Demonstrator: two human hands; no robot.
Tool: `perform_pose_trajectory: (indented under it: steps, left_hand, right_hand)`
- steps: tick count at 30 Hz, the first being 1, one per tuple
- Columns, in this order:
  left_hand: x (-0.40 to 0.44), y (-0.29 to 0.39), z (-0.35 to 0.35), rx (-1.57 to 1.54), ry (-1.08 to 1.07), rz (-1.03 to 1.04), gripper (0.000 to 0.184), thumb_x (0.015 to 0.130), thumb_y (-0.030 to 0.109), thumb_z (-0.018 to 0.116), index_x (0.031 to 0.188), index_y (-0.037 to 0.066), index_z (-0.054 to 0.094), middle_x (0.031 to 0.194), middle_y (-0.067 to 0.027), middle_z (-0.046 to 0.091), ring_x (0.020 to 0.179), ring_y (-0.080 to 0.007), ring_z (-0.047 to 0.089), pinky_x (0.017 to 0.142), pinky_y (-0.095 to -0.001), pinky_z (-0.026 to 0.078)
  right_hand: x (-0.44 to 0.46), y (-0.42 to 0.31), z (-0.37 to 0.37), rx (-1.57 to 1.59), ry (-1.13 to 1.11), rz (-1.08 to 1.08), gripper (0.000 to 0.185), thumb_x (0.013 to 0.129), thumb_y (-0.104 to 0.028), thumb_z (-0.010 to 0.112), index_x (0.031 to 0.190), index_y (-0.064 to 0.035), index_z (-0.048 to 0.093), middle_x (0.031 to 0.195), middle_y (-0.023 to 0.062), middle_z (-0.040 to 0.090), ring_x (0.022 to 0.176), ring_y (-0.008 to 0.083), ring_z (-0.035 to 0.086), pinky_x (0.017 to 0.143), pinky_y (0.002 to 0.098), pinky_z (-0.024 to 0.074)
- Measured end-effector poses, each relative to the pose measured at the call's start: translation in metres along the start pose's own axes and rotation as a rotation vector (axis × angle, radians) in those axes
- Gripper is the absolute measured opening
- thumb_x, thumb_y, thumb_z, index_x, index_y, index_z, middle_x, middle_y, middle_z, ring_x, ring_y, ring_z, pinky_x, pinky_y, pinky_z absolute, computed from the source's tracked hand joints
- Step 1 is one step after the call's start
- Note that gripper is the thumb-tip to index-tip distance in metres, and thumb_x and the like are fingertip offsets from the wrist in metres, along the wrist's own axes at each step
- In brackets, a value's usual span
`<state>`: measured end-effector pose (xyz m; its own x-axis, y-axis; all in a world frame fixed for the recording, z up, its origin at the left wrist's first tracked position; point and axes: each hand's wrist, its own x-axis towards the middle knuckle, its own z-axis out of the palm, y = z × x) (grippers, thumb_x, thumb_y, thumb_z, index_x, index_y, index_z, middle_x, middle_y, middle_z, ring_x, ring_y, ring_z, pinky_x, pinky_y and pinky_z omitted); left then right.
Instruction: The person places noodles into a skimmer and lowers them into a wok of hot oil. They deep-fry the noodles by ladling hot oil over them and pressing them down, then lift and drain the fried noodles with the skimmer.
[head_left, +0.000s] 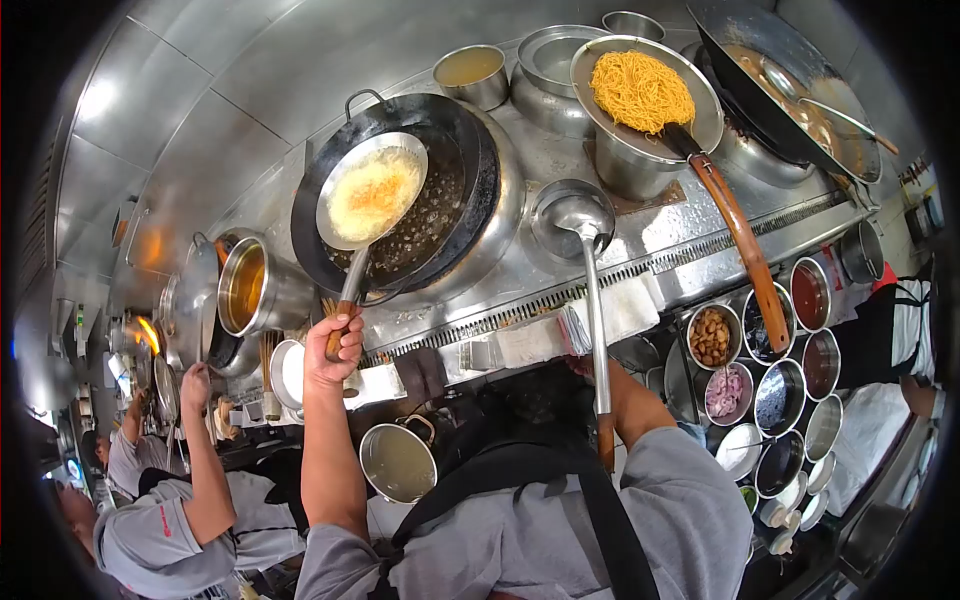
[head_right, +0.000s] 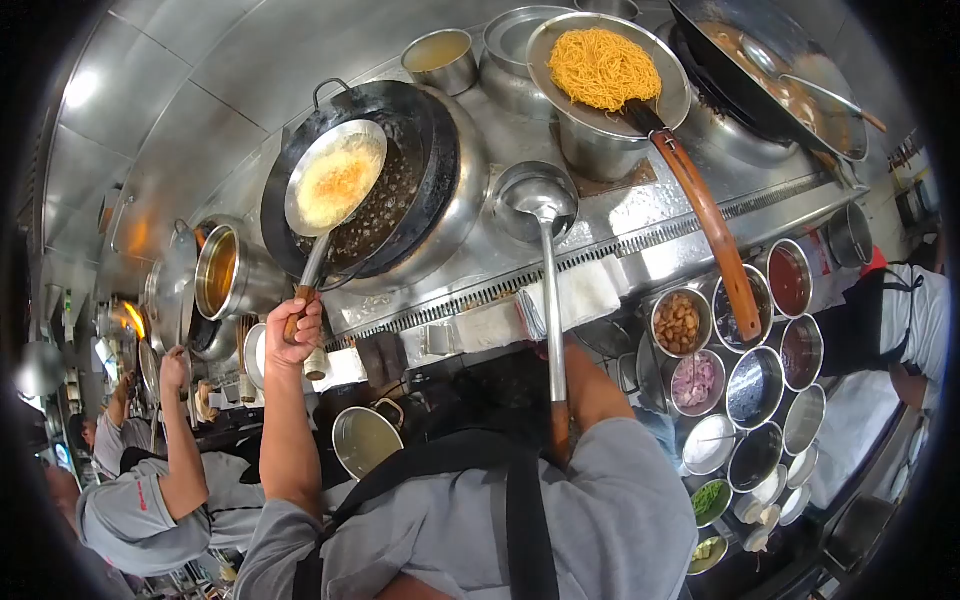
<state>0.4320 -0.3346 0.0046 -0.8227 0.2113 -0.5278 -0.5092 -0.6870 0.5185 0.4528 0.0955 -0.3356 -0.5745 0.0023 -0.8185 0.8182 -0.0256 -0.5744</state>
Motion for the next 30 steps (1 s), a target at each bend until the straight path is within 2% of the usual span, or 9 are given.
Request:
perform_pose_trajectory:
  steps: [12,21,25,30]
  left_hand:
    - [0.002,-0.001,-0.002,0.005,0.0,0.011,0.03,0.086,0.009,0.057,0.112,-0.007,0.055,0.081,-0.0071,0.051,0.055,-0.011,0.047,0.04,-0.0201,0.037]
    - [0.002,0.0,0.002,0.011,-0.009,0.015,0.025,0.085,0.007,0.058,0.107,-0.004,0.054,0.081,-0.0069,0.051,0.056,-0.0109,0.048,0.039,-0.0202,0.037]
    - [0.001,-0.003,0.006,0.033,0.038,0.037,0.023,0.083,0.007,0.059,0.103,-0.003,0.052,0.079,-0.0065,0.051,0.054,-0.0105,0.046,0.039,-0.0202,0.037]
    - [0.0,-0.004,0.01,0.079,0.084,0.054,0.026,0.082,0.006,0.06,0.105,-0.002,0.05,0.079,-0.0073,0.053,0.054,-0.0107,0.047,0.038,-0.0201,0.038]
  right_hand:
    - [0.001,-0.004,-0.001,-0.058,-0.002,-0.01,0.041,0.093,-0.048,0.056,0.111,-0.0109,0.057,0.07,0.0084,0.063,0.054,0.021,0.06,0.044,0.0349,0.0472]
    - [-0.002,-0.001,-0.008,-0.114,-0.002,0.004,0.044,0.092,-0.05,0.056,0.112,-0.0111,0.056,0.07,0.0087,0.063,0.055,0.0215,0.061,0.045,0.0351,0.0474]
    - [-0.004,-0.002,-0.009,-0.138,-0.011,0.005,0.045,0.092,-0.051,0.056,0.113,-0.0112,0.056,0.07,0.0088,0.063,0.056,0.0217,0.061,0.045,0.0351,0.0476]
    - [-0.007,-0.002,-0.012,-0.152,-0.022,0.005,0.046,0.091,-0.052,0.056,0.113,-0.0113,0.055,0.07,0.009,0.063,0.056,0.022,0.061,0.045,0.0352,0.0477]
